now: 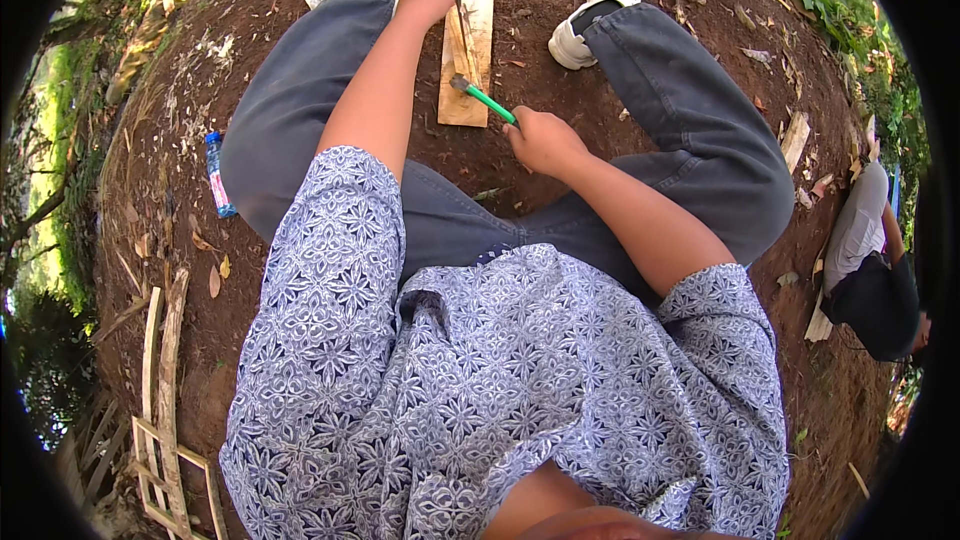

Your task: The person sits cross-legged on the ground and uses a hammer and a chisel to carve a piece of wood. They repeatedly strike the chisel to remove wood shavings and shape the material.

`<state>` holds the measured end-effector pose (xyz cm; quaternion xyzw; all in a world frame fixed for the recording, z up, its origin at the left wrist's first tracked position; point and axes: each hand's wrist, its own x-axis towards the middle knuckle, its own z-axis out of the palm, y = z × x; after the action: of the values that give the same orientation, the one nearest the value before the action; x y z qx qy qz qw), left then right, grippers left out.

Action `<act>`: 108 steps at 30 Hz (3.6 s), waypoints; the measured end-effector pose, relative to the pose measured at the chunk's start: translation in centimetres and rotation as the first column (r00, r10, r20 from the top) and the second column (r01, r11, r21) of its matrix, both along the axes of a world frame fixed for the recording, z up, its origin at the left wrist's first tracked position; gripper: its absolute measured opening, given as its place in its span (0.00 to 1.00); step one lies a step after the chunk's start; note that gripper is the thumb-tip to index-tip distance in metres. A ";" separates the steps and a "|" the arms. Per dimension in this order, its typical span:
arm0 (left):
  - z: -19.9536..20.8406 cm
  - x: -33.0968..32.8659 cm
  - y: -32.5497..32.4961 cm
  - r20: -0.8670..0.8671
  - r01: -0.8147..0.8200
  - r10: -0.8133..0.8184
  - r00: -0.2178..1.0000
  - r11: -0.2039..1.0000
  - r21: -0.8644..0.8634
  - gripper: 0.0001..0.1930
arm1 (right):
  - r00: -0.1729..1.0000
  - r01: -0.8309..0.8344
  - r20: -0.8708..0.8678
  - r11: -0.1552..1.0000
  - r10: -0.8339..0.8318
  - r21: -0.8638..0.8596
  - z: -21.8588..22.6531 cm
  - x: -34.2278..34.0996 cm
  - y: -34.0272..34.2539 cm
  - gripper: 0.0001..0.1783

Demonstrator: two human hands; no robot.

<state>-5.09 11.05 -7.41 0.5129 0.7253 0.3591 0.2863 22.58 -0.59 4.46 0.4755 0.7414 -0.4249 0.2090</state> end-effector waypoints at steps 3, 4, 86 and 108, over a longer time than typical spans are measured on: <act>-1.0 -0.1 1.1 -0.014 -0.079 0.079 0.997 0.995 -0.060 0.20 | 1.000 0.013 0.014 1.000 -0.013 -0.011 -0.5 0.2 0.1 0.19; -1.5 -0.2 1.2 0.042 -0.141 0.147 0.988 0.983 -0.121 0.21 | 1.000 0.010 0.007 1.000 -0.010 -0.010 -0.5 0.1 0.0 0.19; 8.3 2.7 -11.4 -0.376 -0.271 0.150 0.914 0.917 -0.293 0.32 | 0.923 0.255 -0.322 0.962 -0.211 0.099 -1.9 -0.8 -1.8 0.25; 7.3 1.4 -9.9 -0.317 -0.124 0.043 0.948 0.962 -0.242 0.26 | 0.820 0.553 -0.231 0.829 -0.524 0.080 -5.8 -1.9 2.8 0.26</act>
<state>-3.73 1.16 -0.10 0.4894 0.8229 0.1889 0.2182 20.71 2.24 -1.38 0.6348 0.6220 -0.4573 -0.0297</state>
